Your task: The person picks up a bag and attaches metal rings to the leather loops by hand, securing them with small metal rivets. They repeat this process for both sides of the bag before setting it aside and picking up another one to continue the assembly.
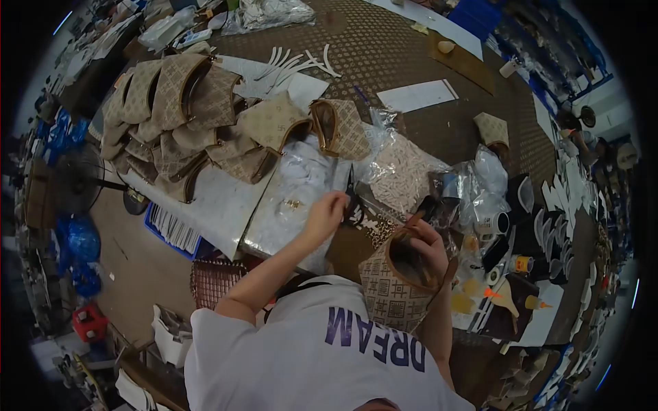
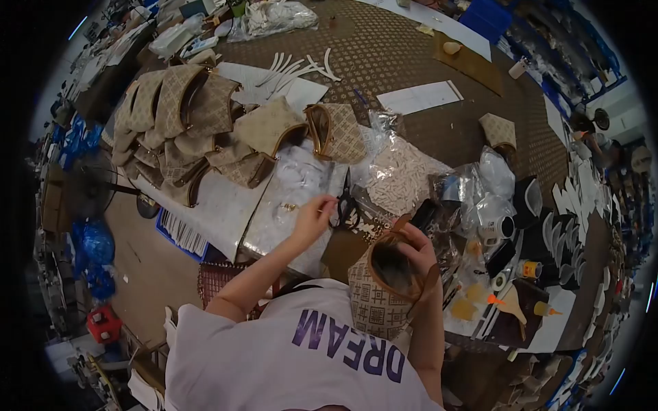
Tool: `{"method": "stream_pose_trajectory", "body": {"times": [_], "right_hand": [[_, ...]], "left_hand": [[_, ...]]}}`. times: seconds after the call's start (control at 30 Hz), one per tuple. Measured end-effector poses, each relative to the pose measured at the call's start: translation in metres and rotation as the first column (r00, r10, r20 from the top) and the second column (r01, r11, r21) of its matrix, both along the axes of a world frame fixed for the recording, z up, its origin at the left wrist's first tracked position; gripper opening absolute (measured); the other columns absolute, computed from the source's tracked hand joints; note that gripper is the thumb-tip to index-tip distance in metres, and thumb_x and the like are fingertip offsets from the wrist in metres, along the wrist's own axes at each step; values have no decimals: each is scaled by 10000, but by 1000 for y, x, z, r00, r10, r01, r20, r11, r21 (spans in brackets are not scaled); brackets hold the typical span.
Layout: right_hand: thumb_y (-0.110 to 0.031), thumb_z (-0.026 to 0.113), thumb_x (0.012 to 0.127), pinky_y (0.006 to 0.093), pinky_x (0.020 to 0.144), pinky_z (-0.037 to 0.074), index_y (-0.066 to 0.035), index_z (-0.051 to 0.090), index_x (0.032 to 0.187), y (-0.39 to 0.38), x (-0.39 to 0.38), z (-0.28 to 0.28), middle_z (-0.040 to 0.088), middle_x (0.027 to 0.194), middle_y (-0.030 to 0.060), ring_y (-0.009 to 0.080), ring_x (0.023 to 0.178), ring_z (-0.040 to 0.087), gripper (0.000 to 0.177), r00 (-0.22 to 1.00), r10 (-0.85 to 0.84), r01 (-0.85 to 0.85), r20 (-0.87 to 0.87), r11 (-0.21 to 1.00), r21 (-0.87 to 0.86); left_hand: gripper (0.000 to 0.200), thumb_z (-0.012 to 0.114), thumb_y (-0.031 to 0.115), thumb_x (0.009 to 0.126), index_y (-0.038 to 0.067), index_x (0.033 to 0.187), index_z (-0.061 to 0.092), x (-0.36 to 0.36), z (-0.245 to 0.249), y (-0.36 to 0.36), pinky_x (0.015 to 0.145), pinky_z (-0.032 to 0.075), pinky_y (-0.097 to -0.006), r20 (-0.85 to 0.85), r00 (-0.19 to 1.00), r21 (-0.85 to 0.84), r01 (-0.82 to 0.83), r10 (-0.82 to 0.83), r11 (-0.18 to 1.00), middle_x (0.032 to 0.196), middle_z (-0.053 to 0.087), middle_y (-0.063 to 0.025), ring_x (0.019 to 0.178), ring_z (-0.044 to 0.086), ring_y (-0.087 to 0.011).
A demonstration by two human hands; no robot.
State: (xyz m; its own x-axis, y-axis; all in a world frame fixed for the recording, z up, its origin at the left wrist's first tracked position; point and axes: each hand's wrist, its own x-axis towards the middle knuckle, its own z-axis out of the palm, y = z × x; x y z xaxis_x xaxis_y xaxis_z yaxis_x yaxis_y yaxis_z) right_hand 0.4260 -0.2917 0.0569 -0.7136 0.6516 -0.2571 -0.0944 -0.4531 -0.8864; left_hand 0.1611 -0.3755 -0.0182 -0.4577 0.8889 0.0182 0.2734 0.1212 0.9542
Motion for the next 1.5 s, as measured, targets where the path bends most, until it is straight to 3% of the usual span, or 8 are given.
{"method": "stream_pose_trajectory", "body": {"times": [0.1,0.3,0.7,0.77,0.9,1.0,1.27,1.5], "right_hand": [[-51,593,863,300,923,437,17,524,1240,-14,-6,12,616,1143,103,170,1043,582,390,990,-126,116,62,984,137],[-25,632,843,254,820,461,15,616,1101,-33,-46,30,649,1013,63,120,920,596,261,962,-238,166,133,898,408],[-94,679,810,273,684,493,19,656,938,-60,-87,40,688,846,118,169,736,655,172,895,-413,160,168,648,745],[-110,669,812,283,654,489,0,656,926,-58,-86,39,677,817,124,214,714,652,159,900,-400,101,175,582,807],[-157,661,811,335,563,466,-72,666,927,-57,-85,34,625,706,115,272,621,607,144,863,-433,25,260,550,835],[-185,674,801,357,522,456,-75,669,892,-59,-88,40,611,665,110,275,575,590,143,838,-522,72,160,397,915],[-191,667,799,385,524,474,-71,660,889,-55,-78,32,611,657,113,292,595,607,149,825,-563,134,54,287,949],[-180,640,809,405,513,462,-67,617,811,-53,-69,34,591,640,96,295,597,591,115,807,-585,79,75,233,969]], "left_hand": [[150,579,81,829,24,953,639,-74,-91,-48,712,504,-370,-378,911,-124,-225,164,966,871,647,-151,781,630,-299],[167,648,124,763,33,902,645,-102,-115,-68,816,476,-397,-592,802,-156,-209,78,965,983,622,-150,944,581,-328],[164,670,118,767,34,908,661,-116,-114,-54,697,507,-364,-595,794,-350,-117,-124,930,860,648,-135,749,625,-295],[177,657,112,812,17,961,650,-105,-86,-45,686,513,-309,-100,991,-272,-116,92,955,872,663,-114,747,635,-221],[204,616,95,882,-11,1057,613,-56,32,-27,711,507,-225,597,802,-90,34,27,995,928,665,-78,797,623,-105],[228,592,68,892,13,1113,599,-25,88,-17,722,501,-224,781,618,9,129,-87,992,982,657,-76,800,619,-108],[239,625,83,877,12,1106,626,15,152,-1,736,502,-240,450,811,-30,433,-374,901,985,645,-68,802,616,-106],[235,737,106,770,37,991,700,27,170,8,590,473,-232,-243,827,-73,506,-508,859,760,623,-51,652,609,-127]]}}
